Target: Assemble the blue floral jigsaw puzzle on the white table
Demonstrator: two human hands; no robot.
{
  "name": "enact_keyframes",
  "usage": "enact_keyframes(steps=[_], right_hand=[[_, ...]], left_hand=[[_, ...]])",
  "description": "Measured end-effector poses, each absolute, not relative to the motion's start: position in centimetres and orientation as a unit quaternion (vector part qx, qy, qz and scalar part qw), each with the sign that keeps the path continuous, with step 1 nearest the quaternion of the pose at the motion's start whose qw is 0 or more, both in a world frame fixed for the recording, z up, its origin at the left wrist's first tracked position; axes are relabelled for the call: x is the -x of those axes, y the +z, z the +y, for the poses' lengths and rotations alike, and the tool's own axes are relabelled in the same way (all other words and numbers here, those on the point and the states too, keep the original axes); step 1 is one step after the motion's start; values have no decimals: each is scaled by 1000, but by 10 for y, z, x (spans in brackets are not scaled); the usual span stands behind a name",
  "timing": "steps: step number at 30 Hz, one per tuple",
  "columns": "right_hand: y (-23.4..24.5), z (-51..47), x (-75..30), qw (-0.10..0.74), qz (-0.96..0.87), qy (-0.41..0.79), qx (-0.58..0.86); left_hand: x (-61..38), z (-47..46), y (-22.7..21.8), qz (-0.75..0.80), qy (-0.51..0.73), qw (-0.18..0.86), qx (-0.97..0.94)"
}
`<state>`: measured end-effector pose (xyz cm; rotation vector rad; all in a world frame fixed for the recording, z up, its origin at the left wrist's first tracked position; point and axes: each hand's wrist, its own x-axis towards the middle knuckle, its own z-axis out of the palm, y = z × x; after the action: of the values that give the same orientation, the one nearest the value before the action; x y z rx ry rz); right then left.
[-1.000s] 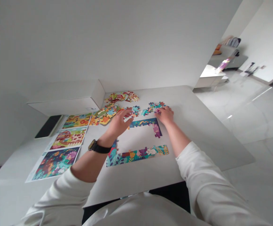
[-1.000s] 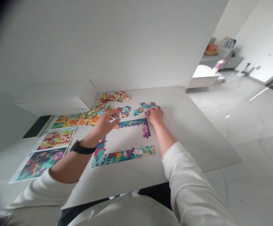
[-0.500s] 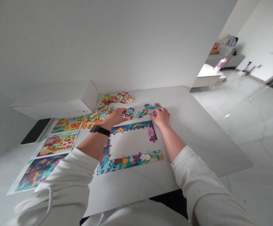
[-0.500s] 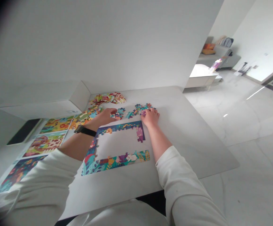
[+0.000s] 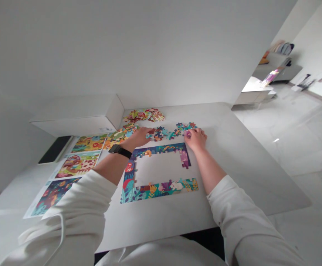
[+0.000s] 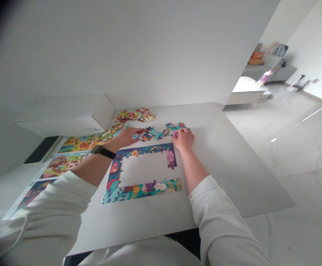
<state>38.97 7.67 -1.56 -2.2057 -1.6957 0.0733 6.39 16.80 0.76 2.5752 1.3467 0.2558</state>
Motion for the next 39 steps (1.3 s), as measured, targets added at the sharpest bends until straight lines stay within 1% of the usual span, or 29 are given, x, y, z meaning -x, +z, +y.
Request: enact_keyframes(steps=[4, 10, 15, 20, 25, 33, 39], right_hand=[[-15, 77, -389, 168, -597, 27, 784], [-16, 77, -389, 173, -597, 21, 783], [-18, 76, -389, 182, -598, 17, 781], [-19, 77, -390, 187, -597, 23, 780], [-20, 78, -390, 187, -596, 23, 780], [-18, 76, -389, 185, -597, 23, 780], [-17, 76, -388, 187, -595, 28, 781]], left_hand=[[-58, 168, 5, 470, 58, 79, -877], [-62, 164, 11, 480, 32, 78, -873], [-71, 156, 13, 529, 52, 95, -842], [-79, 146, 10, 524, 99, 110, -839], [-90, 144, 13, 539, 120, 94, -828], [-121, 157, 10, 525, 81, 51, -846], [-119, 168, 10, 565, 83, 71, -818]])
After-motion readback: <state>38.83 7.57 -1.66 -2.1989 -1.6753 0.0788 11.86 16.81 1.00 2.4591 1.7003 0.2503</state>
